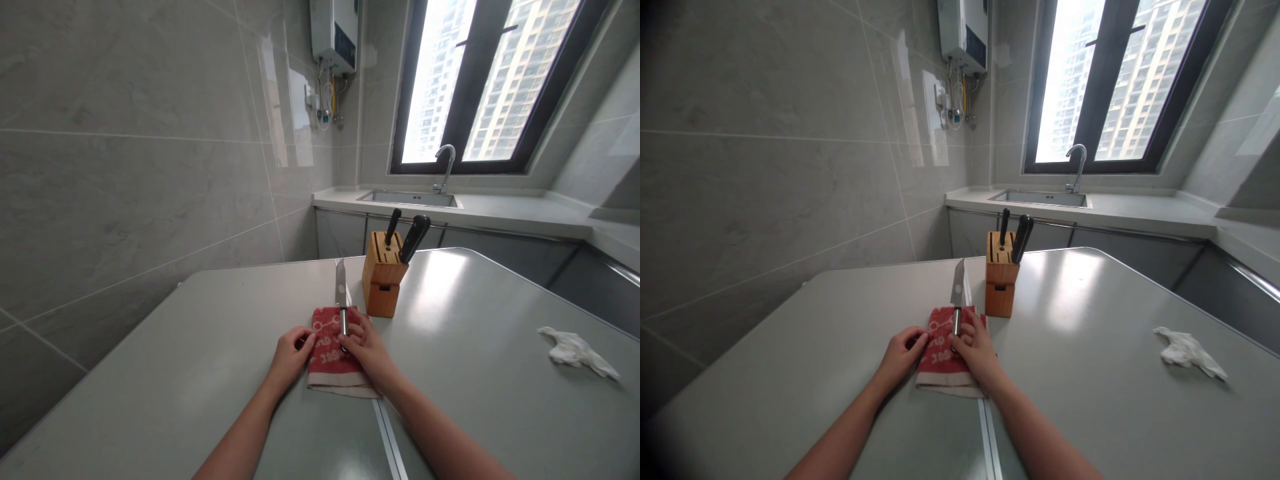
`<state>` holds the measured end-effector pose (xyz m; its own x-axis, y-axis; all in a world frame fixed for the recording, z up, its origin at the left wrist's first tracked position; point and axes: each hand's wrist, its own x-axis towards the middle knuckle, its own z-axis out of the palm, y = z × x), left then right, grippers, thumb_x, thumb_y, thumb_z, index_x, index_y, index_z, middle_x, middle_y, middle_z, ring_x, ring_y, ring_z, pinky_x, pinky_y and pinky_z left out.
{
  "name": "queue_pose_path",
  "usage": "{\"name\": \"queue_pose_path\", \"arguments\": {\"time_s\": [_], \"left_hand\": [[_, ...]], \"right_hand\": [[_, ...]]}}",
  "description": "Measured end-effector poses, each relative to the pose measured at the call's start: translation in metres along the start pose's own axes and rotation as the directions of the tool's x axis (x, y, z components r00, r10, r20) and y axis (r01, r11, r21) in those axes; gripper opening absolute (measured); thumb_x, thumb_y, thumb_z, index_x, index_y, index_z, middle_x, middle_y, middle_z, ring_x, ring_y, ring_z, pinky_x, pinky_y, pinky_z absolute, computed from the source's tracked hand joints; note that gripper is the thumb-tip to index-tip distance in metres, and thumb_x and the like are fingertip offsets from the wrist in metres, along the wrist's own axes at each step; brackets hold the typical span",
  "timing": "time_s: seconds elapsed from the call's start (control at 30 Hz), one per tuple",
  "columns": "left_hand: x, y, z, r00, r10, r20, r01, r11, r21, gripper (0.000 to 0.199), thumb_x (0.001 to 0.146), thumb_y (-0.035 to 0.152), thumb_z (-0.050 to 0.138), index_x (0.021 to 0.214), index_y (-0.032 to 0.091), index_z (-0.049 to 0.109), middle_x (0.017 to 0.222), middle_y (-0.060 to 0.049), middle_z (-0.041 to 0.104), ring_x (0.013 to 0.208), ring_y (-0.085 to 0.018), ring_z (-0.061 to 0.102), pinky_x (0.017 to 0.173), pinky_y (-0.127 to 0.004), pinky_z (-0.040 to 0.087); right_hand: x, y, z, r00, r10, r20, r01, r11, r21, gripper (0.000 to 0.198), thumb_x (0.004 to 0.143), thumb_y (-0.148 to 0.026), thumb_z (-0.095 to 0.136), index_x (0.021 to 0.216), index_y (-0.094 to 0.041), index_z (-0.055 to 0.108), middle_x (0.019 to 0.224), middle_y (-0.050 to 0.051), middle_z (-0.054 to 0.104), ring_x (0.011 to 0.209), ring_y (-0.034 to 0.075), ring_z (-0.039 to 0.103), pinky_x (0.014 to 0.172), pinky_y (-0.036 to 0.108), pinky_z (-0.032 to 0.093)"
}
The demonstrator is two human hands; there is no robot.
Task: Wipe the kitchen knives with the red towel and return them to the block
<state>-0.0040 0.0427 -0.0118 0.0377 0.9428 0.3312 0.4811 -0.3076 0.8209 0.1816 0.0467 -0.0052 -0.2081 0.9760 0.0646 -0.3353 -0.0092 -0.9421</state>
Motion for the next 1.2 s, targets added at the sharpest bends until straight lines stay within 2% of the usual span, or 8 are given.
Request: {"name": "queue_pose_path", "arguments": {"time_s": [0.13,0.33,0.43,0.63,0.83,0.93,1.07,1.2], "left_hand": [[-0.001,0.004,0.000,0.999,0.031,-0.015,-0.030,0.998,0.056,0.029,0.083,0.038,0.048,0.076,0.016,0.066,0.076,-0.005,0.067,0.069,-0.018,0.059,0.066,-0.026,0.046],[-0.007,0.017,0.001,0.981,0.180,-0.068,-0.161,0.961,0.223,0.023,0.085,0.031,0.047,0.075,0.019,0.064,0.078,-0.006,0.064,0.080,-0.020,0.057,0.077,-0.030,0.044],[-0.009,0.021,0.001,0.977,0.200,-0.078,-0.183,0.966,0.181,0.023,0.086,0.030,0.045,0.080,0.019,0.064,0.081,-0.007,0.063,0.079,-0.019,0.057,0.076,-0.029,0.044],[-0.014,0.025,0.002,0.972,0.236,0.005,-0.235,0.968,0.087,0.027,0.090,0.031,0.040,0.092,0.018,0.064,0.093,-0.009,0.063,0.090,-0.020,0.058,0.083,-0.029,0.044],[-0.018,0.025,0.005,0.982,0.182,0.056,-0.186,0.980,0.071,0.030,0.089,0.037,0.042,0.086,0.016,0.064,0.083,-0.007,0.064,0.078,-0.019,0.058,0.074,-0.027,0.045],[-0.018,0.024,0.006,0.981,0.173,0.087,-0.178,0.982,0.058,0.028,0.087,0.037,0.048,0.095,0.016,0.063,0.088,-0.007,0.066,0.079,-0.020,0.059,0.074,-0.027,0.044],[-0.018,0.026,0.007,0.979,0.179,0.095,-0.186,0.981,0.063,0.031,0.083,0.037,0.055,0.107,0.017,0.059,0.095,-0.006,0.065,0.082,-0.019,0.059,0.078,-0.027,0.044],[-0.019,0.025,0.009,0.983,0.160,0.086,-0.169,0.980,0.107,0.021,0.084,0.035,0.051,0.091,0.016,0.058,0.077,-0.002,0.060,0.067,-0.015,0.054,0.064,-0.025,0.042]], "right_hand": [[0.001,0.000,-0.001,0.996,0.015,0.085,-0.014,1.000,-0.010,0.059,0.067,-0.031,0.071,0.119,-0.021,0.045,0.096,0.005,0.063,0.076,0.016,0.062,0.060,0.028,0.051],[0.002,0.002,-0.003,0.990,-0.047,0.131,0.057,0.996,-0.069,0.056,0.068,-0.030,0.070,0.118,-0.025,0.044,0.102,0.004,0.062,0.073,0.013,0.061,0.063,0.028,0.051],[0.001,0.003,-0.003,0.979,-0.086,0.185,0.109,0.988,-0.114,0.049,0.069,-0.028,0.070,0.111,-0.025,0.045,0.096,0.002,0.063,0.072,0.012,0.061,0.069,0.028,0.050],[-0.004,-0.003,0.000,0.950,-0.063,0.307,0.116,0.981,-0.158,0.030,0.072,-0.026,0.067,0.095,-0.022,0.048,0.093,0.001,0.063,0.091,0.017,0.062,0.083,0.034,0.047],[-0.005,0.004,0.001,0.948,-0.078,0.309,0.167,0.947,-0.275,0.026,0.071,-0.021,0.067,0.088,-0.021,0.047,0.083,-0.001,0.064,0.080,0.015,0.063,0.074,0.029,0.048],[-0.008,0.010,0.004,0.953,-0.096,0.289,0.202,0.909,-0.364,0.031,0.067,-0.019,0.069,0.087,-0.022,0.045,0.079,-0.003,0.063,0.071,0.014,0.061,0.065,0.026,0.047],[-0.011,0.011,0.007,0.942,-0.163,0.294,0.290,0.835,-0.468,0.032,0.066,-0.019,0.070,0.087,-0.021,0.046,0.080,-0.002,0.062,0.070,0.013,0.059,0.062,0.024,0.045],[-0.012,0.004,0.008,0.931,-0.161,0.327,0.326,0.770,-0.548,0.030,0.067,-0.021,0.070,0.090,-0.021,0.050,0.079,-0.003,0.062,0.068,0.013,0.057,0.063,0.024,0.044]]}}
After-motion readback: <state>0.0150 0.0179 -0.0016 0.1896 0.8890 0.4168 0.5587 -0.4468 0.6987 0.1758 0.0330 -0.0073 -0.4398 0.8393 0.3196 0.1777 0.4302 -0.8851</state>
